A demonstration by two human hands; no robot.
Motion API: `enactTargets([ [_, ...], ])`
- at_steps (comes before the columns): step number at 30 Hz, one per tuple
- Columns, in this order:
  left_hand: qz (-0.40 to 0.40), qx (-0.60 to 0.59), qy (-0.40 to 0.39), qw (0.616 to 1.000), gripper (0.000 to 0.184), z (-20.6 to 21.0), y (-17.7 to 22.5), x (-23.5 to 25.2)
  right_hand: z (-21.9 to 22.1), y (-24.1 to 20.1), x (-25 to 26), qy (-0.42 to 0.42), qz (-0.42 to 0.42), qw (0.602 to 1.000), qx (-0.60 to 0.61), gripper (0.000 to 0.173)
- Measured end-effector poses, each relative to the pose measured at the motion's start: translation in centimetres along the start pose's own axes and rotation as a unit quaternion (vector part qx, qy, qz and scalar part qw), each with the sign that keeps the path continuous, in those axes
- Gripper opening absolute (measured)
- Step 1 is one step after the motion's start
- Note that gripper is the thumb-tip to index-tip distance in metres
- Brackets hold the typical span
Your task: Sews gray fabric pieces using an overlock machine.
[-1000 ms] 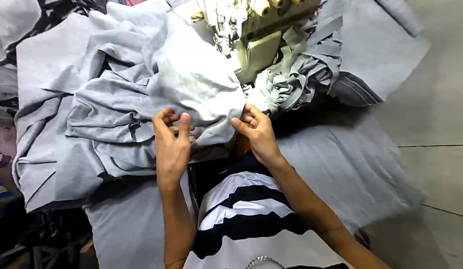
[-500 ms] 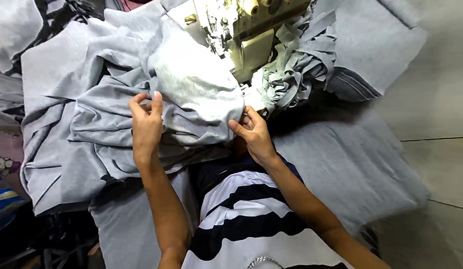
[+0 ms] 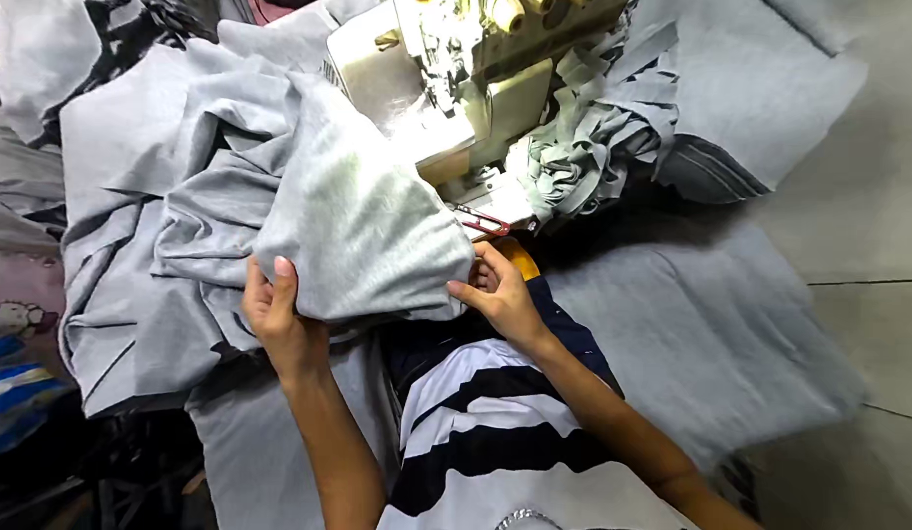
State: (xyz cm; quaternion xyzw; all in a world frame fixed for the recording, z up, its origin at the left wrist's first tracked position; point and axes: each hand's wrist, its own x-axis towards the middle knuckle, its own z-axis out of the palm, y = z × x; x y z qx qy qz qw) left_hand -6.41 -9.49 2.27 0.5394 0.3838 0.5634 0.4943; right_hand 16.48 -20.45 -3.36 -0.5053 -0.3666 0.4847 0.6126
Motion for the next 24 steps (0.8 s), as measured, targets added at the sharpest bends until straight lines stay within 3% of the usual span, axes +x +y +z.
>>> enactTargets([
  [6,-0.063,0.038,0.053,0.996,0.025,-0.6,-1.1,-2.1,0.0,-0.1,-0.6,-0.057,0.001,0.998,-0.025,0.034],
  [10,-0.081,0.003,0.072,0.994,0.03,-0.3,-1.3,-2.9,-0.6,-1.0,-0.9,-0.106,-0.018,0.992,-0.06,0.04],
  [13,-0.095,-0.039,0.03,0.994,0.035,-0.3,-1.2,-3.5,-0.4,-1.8,-1.2,-0.087,-0.033,0.992,-0.086,0.036],
  [15,-0.102,-0.059,-0.043,0.992,0.055,-0.8,-0.6,-3.7,0.1,-2.3,-1.3,-0.051,-0.051,0.995,-0.074,0.024],
  [16,-0.102,-0.072,-0.072,0.99,0.059,-0.9,0.0,-3.6,0.2,-2.6,-1.3,-0.035,-0.064,0.995,-0.065,0.019],
  [18,-0.075,-0.066,-0.111,0.989,0.044,-0.6,2.5,-3.0,0.4,-3.4,-0.9,-0.022,-0.099,0.993,-0.055,0.015],
  [21,0.024,-0.002,-0.207,0.978,0.025,1.6,9.5,-0.2,0.9,-5.8,0.9,-0.04,-0.152,0.986,-0.056,0.016],
  [23,0.054,0.021,-0.193,0.979,0.021,3.6,13.5,3.8,1.6,-8.1,3.2,-0.077,-0.196,0.976,-0.049,0.022],
  [24,0.08,0.022,-0.17,0.982,0.024,3.5,13.0,7.2,2.1,-9.4,4.6,-0.102,-0.209,0.972,-0.04,0.027],
])
